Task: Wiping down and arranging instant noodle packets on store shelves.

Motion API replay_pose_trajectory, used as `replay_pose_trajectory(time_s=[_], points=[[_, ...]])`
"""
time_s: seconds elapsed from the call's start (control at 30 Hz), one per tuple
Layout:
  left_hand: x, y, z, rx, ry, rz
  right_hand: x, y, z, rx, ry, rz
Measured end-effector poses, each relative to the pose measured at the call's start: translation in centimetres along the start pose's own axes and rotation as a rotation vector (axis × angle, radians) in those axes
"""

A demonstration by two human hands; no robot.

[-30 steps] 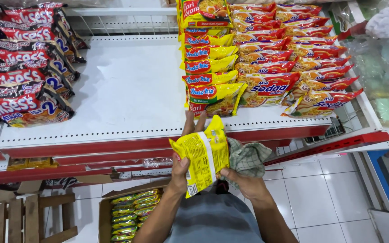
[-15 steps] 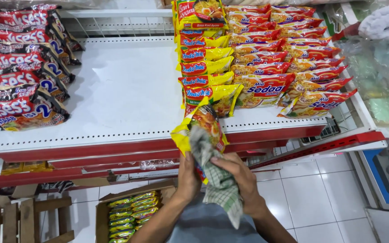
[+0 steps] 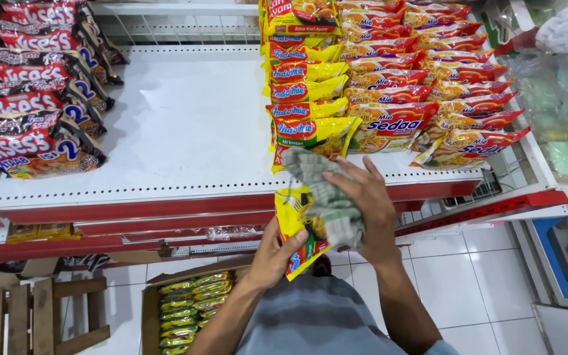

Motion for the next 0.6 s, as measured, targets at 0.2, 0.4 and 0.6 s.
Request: replay_pose_trajectory(time_s=[0.2,0.4,0.6], points=[[6.2,-2.5,0.3,-0.019,0.359,-0.119,6.6,4.1,-2.4,0.063,-0.101,0.419],[16.3,-8.5,-3.9,0.024,0.096,0.118,12.9,12.8,-4.6,0.189,-0.287,0.804],[27.3,-17.6,-1.0,-0.158,-0.023,0.398,11.7,14.7,-6.2,0.161,-0.175,0.776]])
Point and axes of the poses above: each hand's wrist, its own y-axis away from the middle knuckle, its own z-axis out of the palm, x = y × z, the point moved 10 cm from there along -y, towards the middle knuckle, and after that the axes turned 3 degrees about x, right-handed, at the moved point
